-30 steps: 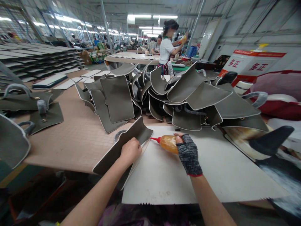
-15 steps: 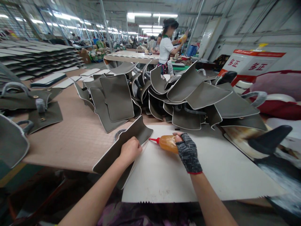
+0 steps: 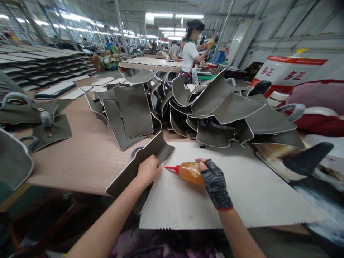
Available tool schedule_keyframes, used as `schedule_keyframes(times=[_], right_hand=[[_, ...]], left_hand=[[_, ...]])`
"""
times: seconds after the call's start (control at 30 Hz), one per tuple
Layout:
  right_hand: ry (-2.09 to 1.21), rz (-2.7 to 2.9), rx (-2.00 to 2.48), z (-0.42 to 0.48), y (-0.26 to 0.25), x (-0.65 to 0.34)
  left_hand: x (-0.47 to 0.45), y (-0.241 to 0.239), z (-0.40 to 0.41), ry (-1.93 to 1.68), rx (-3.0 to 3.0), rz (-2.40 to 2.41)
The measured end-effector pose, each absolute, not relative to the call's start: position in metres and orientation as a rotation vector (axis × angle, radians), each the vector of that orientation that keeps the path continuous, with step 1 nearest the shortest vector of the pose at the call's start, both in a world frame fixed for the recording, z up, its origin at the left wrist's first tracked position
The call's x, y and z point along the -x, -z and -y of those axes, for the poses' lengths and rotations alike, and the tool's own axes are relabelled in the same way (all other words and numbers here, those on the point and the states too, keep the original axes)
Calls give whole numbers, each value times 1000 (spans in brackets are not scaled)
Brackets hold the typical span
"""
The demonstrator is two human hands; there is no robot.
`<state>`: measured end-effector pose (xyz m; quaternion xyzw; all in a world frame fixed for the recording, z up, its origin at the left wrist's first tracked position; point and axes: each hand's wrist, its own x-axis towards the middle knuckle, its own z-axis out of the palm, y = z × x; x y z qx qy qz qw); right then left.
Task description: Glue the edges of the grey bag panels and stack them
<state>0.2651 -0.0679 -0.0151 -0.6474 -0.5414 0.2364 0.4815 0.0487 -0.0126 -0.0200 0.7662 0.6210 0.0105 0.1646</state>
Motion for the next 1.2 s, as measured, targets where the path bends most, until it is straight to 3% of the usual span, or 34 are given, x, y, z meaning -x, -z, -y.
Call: schedule_keyframes(times=[1.2], right_hand=[[-915, 1298, 1558, 118, 16, -239]], left_hand=[[-46, 24, 15, -95, -2204, -1760]])
